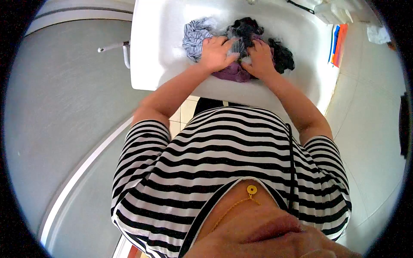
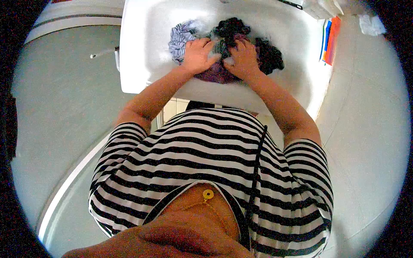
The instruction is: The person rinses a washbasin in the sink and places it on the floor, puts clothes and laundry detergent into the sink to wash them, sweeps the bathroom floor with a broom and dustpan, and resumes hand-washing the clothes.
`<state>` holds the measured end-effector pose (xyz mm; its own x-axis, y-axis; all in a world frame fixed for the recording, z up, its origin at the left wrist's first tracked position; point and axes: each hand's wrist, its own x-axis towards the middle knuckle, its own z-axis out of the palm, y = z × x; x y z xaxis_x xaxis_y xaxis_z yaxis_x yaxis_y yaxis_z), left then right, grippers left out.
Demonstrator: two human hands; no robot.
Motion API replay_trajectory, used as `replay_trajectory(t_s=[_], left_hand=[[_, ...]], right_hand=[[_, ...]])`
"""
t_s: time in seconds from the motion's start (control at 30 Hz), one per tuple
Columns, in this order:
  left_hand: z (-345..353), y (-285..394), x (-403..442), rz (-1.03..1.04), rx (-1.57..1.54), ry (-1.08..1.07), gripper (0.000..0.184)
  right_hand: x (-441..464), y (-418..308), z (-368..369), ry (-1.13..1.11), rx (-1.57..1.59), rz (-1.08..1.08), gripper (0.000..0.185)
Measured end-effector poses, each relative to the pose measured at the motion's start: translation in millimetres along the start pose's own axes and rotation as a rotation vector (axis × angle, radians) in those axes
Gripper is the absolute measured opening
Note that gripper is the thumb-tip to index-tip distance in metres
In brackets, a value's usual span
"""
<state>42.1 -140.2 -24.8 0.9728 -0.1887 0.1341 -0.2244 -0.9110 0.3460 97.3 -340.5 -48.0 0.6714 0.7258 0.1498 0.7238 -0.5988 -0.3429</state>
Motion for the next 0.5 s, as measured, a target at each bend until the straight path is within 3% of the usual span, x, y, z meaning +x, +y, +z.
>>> replay_trajectory(t_s=[0.13, 0.2, 0.27, 0.33, 0.37, 0.4, 0.47, 0.5], left_hand=[[51.8, -33.2, 33.2, -0.088, 0.041, 0.013, 0.042], [72.3, -52.1, 59.0, -0.122, 0.136, -0.083, 0.042], [67.2, -61.0, 85.4, -0.192, 0.054, -0.188, 0.044], [63.5, -72.4, 113.4, -0.323, -0.089, -0.485, 0.042], [91.9, -94.5, 127.5, -0.323, -0.091, -0.488, 0.042], [138.5, -126.0, 138.4, -0.217, -0.054, -0.590, 0.039], [171.4, -143.3, 120.8, -0.108, -0.018, -0.685, 0.037], [171.9, -143.2, 116.4, -0.075, -0.132, -0.436, 0.035]], right_hand=[[33.1, 11.3, 20.0, -0.181, -0.109, 0.190, 0.048], [54.7, 24.3, 25.2, -0.292, -0.036, 0.334, 0.037], [64.7, 37.7, 39.9, -0.189, -0.075, 0.327, 0.029], [84.6, 56.1, 50.2, -0.327, 0.101, 0.570, 0.025], [77.5, 84.9, 90.3, -0.335, 0.049, 0.598, 0.023], [81.0, 96.3, 93.6, -0.345, 0.052, 0.599, 0.023], [89.6, 107.5, 83.5, -0.426, -0.124, 0.218, 0.022], [85.1, 120.7, 81.0, -0.415, -0.135, 0.222, 0.022]])
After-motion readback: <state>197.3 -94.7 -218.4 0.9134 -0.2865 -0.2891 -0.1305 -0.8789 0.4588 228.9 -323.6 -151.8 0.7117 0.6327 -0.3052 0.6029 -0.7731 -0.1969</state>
